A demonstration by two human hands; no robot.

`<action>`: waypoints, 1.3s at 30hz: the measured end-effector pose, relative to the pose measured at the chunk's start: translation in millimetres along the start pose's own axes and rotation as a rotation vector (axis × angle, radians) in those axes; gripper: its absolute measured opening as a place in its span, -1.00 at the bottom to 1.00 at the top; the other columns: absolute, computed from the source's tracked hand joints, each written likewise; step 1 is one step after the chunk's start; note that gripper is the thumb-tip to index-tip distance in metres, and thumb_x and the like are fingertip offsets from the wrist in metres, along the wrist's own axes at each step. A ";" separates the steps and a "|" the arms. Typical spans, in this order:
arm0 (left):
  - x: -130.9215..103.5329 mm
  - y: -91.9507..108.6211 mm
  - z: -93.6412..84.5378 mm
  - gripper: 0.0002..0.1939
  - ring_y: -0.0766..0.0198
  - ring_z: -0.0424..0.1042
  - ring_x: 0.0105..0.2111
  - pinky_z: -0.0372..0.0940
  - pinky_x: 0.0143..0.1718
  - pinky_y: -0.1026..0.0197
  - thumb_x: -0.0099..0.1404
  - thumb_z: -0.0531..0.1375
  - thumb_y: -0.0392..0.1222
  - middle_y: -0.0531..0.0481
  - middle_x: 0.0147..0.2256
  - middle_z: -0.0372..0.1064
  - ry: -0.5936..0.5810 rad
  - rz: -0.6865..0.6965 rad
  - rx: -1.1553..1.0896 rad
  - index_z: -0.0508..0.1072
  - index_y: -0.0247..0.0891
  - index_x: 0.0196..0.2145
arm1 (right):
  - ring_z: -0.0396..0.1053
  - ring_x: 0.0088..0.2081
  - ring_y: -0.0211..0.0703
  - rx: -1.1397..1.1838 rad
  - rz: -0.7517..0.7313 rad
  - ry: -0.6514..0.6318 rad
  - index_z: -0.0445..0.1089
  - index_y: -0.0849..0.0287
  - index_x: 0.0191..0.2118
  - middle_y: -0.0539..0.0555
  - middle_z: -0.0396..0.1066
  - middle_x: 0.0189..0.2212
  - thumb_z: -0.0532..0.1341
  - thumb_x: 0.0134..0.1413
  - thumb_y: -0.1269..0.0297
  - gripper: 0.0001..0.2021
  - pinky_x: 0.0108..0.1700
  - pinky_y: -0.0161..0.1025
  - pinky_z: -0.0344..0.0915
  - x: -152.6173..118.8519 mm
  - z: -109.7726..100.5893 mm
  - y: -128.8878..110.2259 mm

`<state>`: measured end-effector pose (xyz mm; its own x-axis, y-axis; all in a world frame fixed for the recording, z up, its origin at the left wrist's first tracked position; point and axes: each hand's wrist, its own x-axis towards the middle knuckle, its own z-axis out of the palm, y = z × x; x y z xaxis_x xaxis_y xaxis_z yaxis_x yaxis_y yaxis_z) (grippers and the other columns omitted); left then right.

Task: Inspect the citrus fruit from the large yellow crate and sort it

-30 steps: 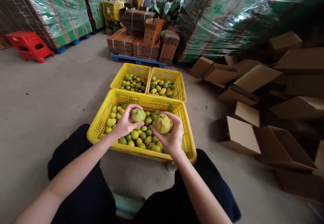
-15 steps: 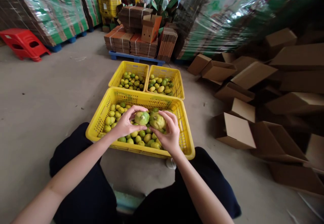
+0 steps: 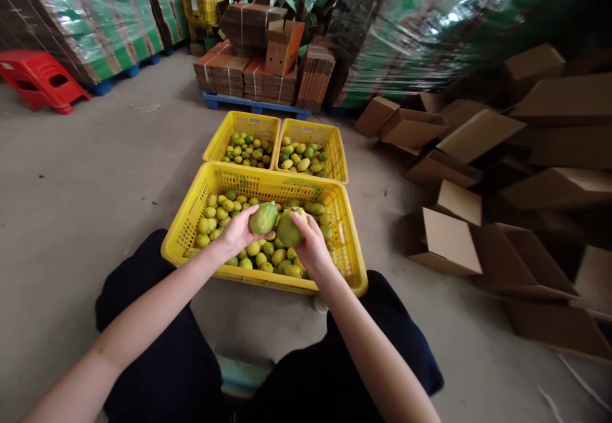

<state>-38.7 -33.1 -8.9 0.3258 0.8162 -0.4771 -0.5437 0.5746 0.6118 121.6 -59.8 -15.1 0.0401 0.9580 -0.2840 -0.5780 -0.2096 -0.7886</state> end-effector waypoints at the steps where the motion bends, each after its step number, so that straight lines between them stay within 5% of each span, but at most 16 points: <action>1: -0.7 1.5 1.1 -0.72 0.16 0.55 -0.36 0.49 -0.30 0.13 0.34 0.07 -0.23 -0.18 -0.33 0.55 -0.009 -0.014 -0.020 0.48 -0.40 -0.10 | 0.45 -0.40 -0.17 0.059 0.067 -0.006 0.40 0.11 -0.32 -0.04 0.50 -0.44 0.44 -0.19 0.12 -0.68 -0.40 -0.29 0.40 2.0 0.7 -0.5; 6: -2.5 6.6 5.2 -0.75 0.24 0.45 -0.60 0.43 -0.53 0.21 0.27 0.12 -0.13 -0.15 -0.47 0.50 -0.041 -0.030 -0.101 0.48 -0.39 -0.31 | 0.47 -0.43 -0.13 0.286 0.330 -0.021 0.43 0.17 -0.34 0.06 0.51 -0.50 0.27 0.05 0.02 -0.71 -0.42 -0.24 0.43 9.7 0.6 -2.2; 11: 4.3 3.1 6.6 -0.64 0.29 0.40 -0.59 0.31 -0.63 0.34 0.30 0.07 -0.05 -0.13 -0.54 0.43 -0.062 0.001 -0.190 0.51 -0.42 -0.33 | 0.46 -0.43 -0.17 0.399 0.242 0.054 0.42 0.14 -0.34 0.03 0.51 -0.49 0.16 0.18 0.01 -0.71 -0.43 -0.28 0.42 14.6 1.4 2.4; 19: 7.2 8.9 10.0 -0.53 0.27 0.47 -0.54 0.41 -0.56 0.33 0.40 -0.13 -0.22 -0.14 -0.42 0.49 -0.044 -0.051 -0.348 0.36 -0.37 0.13 | 0.52 -0.38 -0.04 0.375 0.284 -0.020 0.42 0.17 -0.19 0.14 0.54 -0.41 0.03 0.27 0.09 -0.69 -0.39 -0.15 0.49 19.6 4.3 -3.0; 26: 1.6 15.4 6.6 -0.55 0.23 0.51 -0.48 0.46 -0.48 0.34 0.42 -0.06 -0.08 -0.25 -0.39 0.49 -0.045 -0.108 -0.314 0.38 -0.53 -0.02 | 0.54 -0.39 -0.06 0.411 0.289 -0.118 0.39 0.29 -0.14 0.18 0.56 -0.40 0.17 0.12 0.27 -0.77 -0.35 -0.22 0.55 12.1 3.6 -9.8; 31: 7.0 11.7 4.5 -0.50 0.24 0.47 -0.52 0.41 -0.51 0.30 0.45 -0.10 -0.01 -0.25 -0.41 0.49 -0.065 -0.146 -0.197 0.42 -0.53 -0.09 | 0.47 -0.54 -0.16 0.317 0.336 -0.136 0.39 0.31 -0.20 0.16 0.53 -0.48 0.21 0.13 0.09 -0.67 -0.51 -0.32 0.48 14.3 2.9 -10.3; 33: 10.4 7.4 3.2 -0.52 0.24 0.46 -0.50 0.39 -0.50 0.28 0.43 -0.04 0.03 -0.25 -0.35 0.50 -0.074 -0.111 -0.112 0.44 -0.47 -0.10 | 0.45 -0.53 -0.19 0.227 0.263 -0.104 0.40 0.26 -0.24 0.10 0.52 -0.48 0.29 0.05 0.09 -0.69 -0.49 -0.33 0.47 13.1 4.6 -9.5; 36: 8.7 3.7 2.8 -0.72 0.25 0.49 -0.32 0.38 -0.36 0.31 0.26 0.27 -0.17 -0.14 -0.19 0.50 -0.072 0.138 0.050 0.46 -0.28 -0.08 | 0.47 -0.36 -0.19 -0.013 -0.071 0.029 0.38 0.11 -0.15 0.00 0.52 -0.28 0.45 -0.21 0.29 -0.58 -0.38 -0.31 0.48 6.8 5.3 -11.1; 39: -3.1 6.5 5.2 -0.46 0.22 0.42 -0.04 0.33 -0.09 0.35 -0.06 0.40 -0.54 -0.06 -0.06 0.46 -0.082 0.411 0.181 0.49 -0.18 -0.12 | 0.41 -0.06 -0.13 -0.323 -0.476 0.076 0.40 -0.05 -0.06 -0.04 0.44 -0.05 0.49 -0.37 0.49 -0.36 -0.09 -0.23 0.45 -1.8 0.8 -17.4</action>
<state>-39.2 -31.6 -0.2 0.1757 0.9765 -0.1247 -0.4990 0.1976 0.8438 130.9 -57.7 -0.4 0.2999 0.9471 0.1138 -0.2046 0.1804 -0.9621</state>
